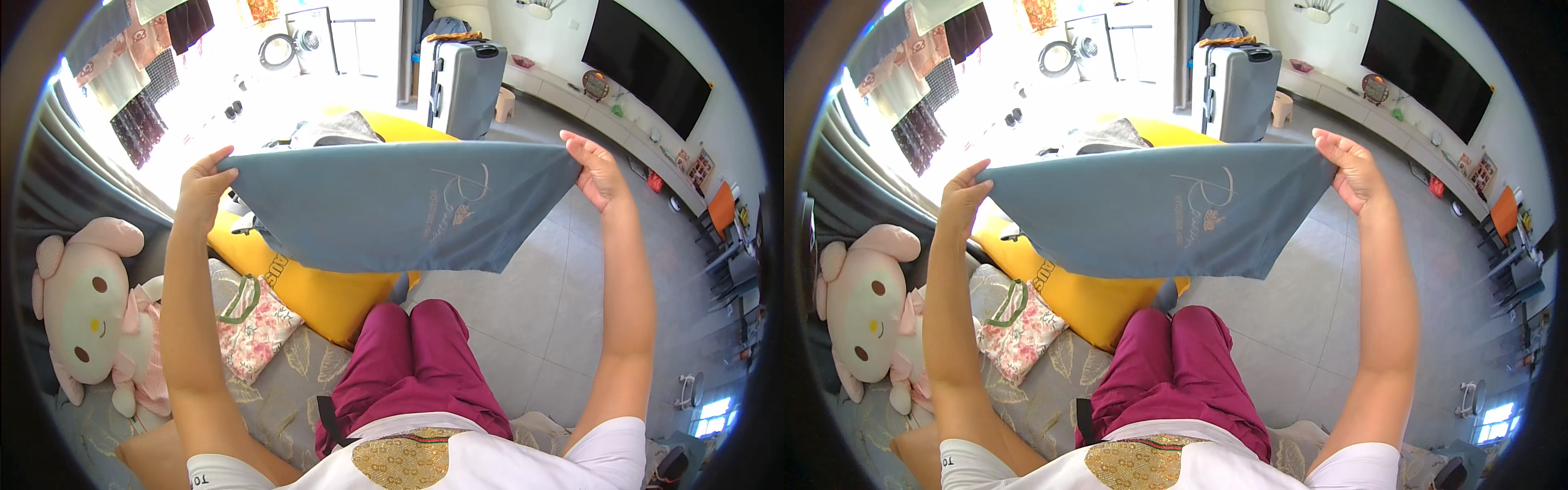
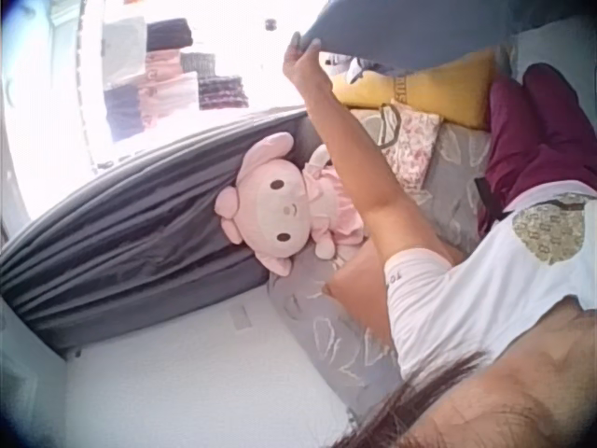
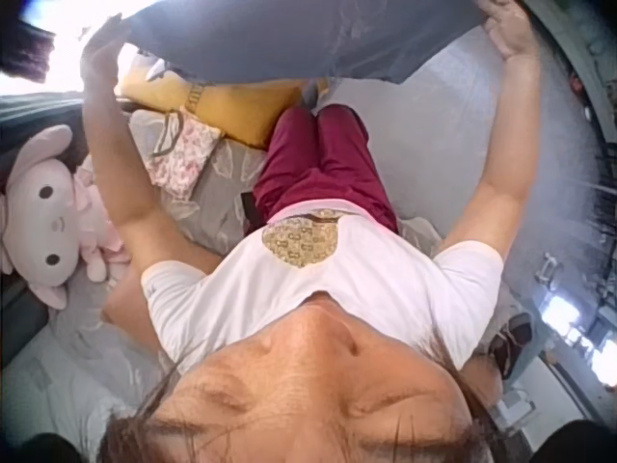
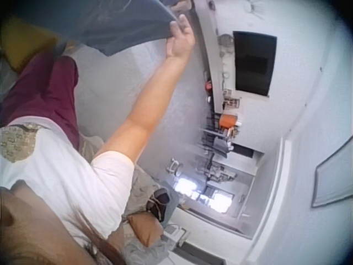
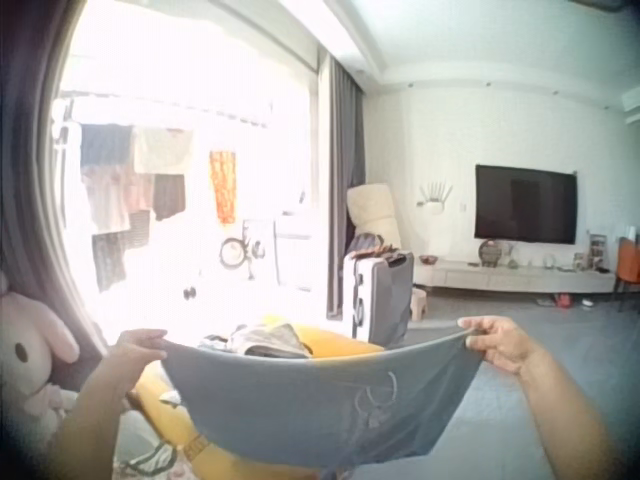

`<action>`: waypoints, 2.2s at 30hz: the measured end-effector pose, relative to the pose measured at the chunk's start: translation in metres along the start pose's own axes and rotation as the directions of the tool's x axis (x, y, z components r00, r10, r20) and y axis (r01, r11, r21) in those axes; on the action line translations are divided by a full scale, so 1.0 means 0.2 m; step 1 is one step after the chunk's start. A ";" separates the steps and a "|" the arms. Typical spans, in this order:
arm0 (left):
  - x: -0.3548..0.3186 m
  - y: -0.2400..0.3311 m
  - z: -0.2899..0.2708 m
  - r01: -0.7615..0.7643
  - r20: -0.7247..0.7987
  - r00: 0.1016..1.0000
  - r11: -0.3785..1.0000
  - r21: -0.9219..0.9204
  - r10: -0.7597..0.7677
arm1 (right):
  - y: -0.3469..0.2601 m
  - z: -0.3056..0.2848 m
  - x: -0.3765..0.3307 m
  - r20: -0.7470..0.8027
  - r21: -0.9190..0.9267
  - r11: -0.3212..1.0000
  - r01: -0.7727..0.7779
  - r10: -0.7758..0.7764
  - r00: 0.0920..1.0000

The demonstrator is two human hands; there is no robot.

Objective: The person folds multiple pieces of clothing including a floral shirt, a blue t-shirt, a grey cloth, and denim shorts on a yellow ottoman, then stacks them on a couch.

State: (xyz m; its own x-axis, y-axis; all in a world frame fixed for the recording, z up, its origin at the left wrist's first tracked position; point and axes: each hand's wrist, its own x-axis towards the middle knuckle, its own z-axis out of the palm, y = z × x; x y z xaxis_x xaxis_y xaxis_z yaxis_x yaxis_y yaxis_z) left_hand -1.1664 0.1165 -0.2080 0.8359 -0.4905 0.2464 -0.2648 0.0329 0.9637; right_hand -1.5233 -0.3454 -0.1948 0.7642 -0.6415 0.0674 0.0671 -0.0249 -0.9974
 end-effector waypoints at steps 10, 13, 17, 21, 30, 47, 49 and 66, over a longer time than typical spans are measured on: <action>-0.06 0.02 -0.10 -0.109 -0.115 0.930 0.561 0.820 0.348 | 0.07 0.09 -0.08 -0.123 -0.782 0.610 0.126 -0.349 0.929; -0.14 -0.08 -0.08 -0.176 -0.300 0.712 0.576 0.798 0.634 | 0.12 0.21 -0.16 -0.307 -0.599 0.723 0.345 -0.605 0.735; -0.40 -0.15 0.00 -0.565 -0.640 0.204 0.623 0.541 0.740 | 0.19 0.53 -0.47 -0.674 -0.222 0.517 0.827 -0.694 0.253; -0.46 -0.06 0.22 -0.444 -0.711 -0.039 0.625 0.641 0.702 | 0.21 0.48 -0.64 -0.429 -0.066 -0.024 0.998 -0.902 -0.050; -0.32 0.27 0.90 -0.033 -0.165 0.975 0.635 -0.772 -0.150 | 0.04 1.07 -0.38 -0.350 0.347 0.532 0.772 -0.690 0.633; -0.43 -0.17 1.21 -0.056 0.156 0.953 0.655 -0.754 0.261 | 0.30 1.28 -0.39 -0.145 0.061 0.902 0.426 -0.415 0.898; -0.37 -0.23 1.16 0.093 0.245 0.968 0.829 -0.552 0.055 | 0.36 1.21 -0.31 -0.130 0.101 0.921 0.376 -0.363 0.923; -0.21 0.09 0.48 -0.484 0.572 0.820 0.566 0.667 0.027 | 0.21 0.79 0.00 -0.165 0.132 0.892 0.432 -0.410 0.897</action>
State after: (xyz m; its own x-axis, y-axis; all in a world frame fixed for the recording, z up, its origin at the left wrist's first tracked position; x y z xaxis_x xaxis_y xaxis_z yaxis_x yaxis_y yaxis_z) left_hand -1.2523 0.0535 -0.2104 0.4028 -0.8996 0.1689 -0.8754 -0.3247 0.3581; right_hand -1.4192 -0.2260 -0.2324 0.5519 -0.6920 0.4653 0.4748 -0.1980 -0.8575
